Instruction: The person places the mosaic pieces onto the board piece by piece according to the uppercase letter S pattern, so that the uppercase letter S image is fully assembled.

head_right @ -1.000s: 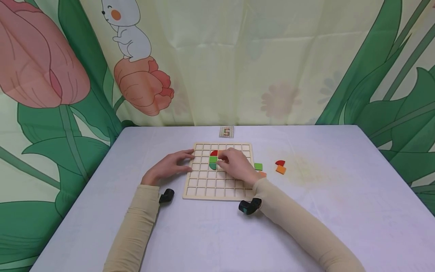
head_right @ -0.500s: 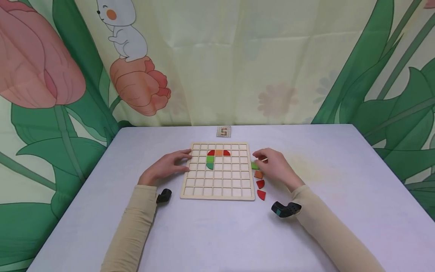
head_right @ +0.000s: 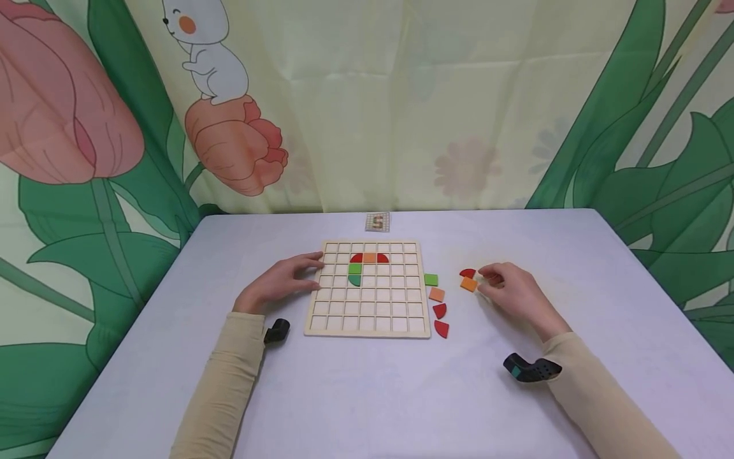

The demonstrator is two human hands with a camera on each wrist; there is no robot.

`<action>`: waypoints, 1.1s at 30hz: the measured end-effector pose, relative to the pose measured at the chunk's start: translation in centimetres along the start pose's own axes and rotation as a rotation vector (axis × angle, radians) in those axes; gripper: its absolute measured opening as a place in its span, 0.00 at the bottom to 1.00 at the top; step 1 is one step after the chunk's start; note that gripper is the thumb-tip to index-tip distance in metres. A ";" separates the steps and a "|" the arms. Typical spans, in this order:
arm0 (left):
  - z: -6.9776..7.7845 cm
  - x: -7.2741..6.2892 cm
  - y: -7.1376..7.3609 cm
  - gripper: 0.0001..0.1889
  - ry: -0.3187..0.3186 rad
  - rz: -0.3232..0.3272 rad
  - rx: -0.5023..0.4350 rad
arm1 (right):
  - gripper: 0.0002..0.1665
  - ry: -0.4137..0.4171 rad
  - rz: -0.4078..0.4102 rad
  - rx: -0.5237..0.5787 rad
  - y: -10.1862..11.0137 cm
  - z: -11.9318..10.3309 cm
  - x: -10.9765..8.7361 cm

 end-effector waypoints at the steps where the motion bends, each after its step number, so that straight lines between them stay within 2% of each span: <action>1: 0.0 0.0 0.0 0.27 0.001 0.001 0.002 | 0.26 0.007 0.000 0.001 -0.1 0.1 0.0; 10: 0.3 -0.1 0.1 0.27 -0.007 0.005 0.005 | 0.26 0.030 0.011 0.013 -1.4 -0.6 0.6; 16: 0.4 -0.1 0.0 0.27 -0.004 0.002 -0.006 | 0.23 0.054 0.019 0.001 -2.0 -0.9 1.2; 33: 0.6 -0.2 0.2 0.27 -0.003 0.006 0.003 | 0.21 0.071 0.029 -0.003 -2.0 -1.3 1.4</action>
Point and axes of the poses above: each hand's wrist, its own x-axis towards the middle knuckle, its own y-axis out of the back of the hand, z = x × y, the point moved 4 cm from there along x, towards the middle knuckle, and after that the axes turned 7 degrees about z, right-handed, at the moved point
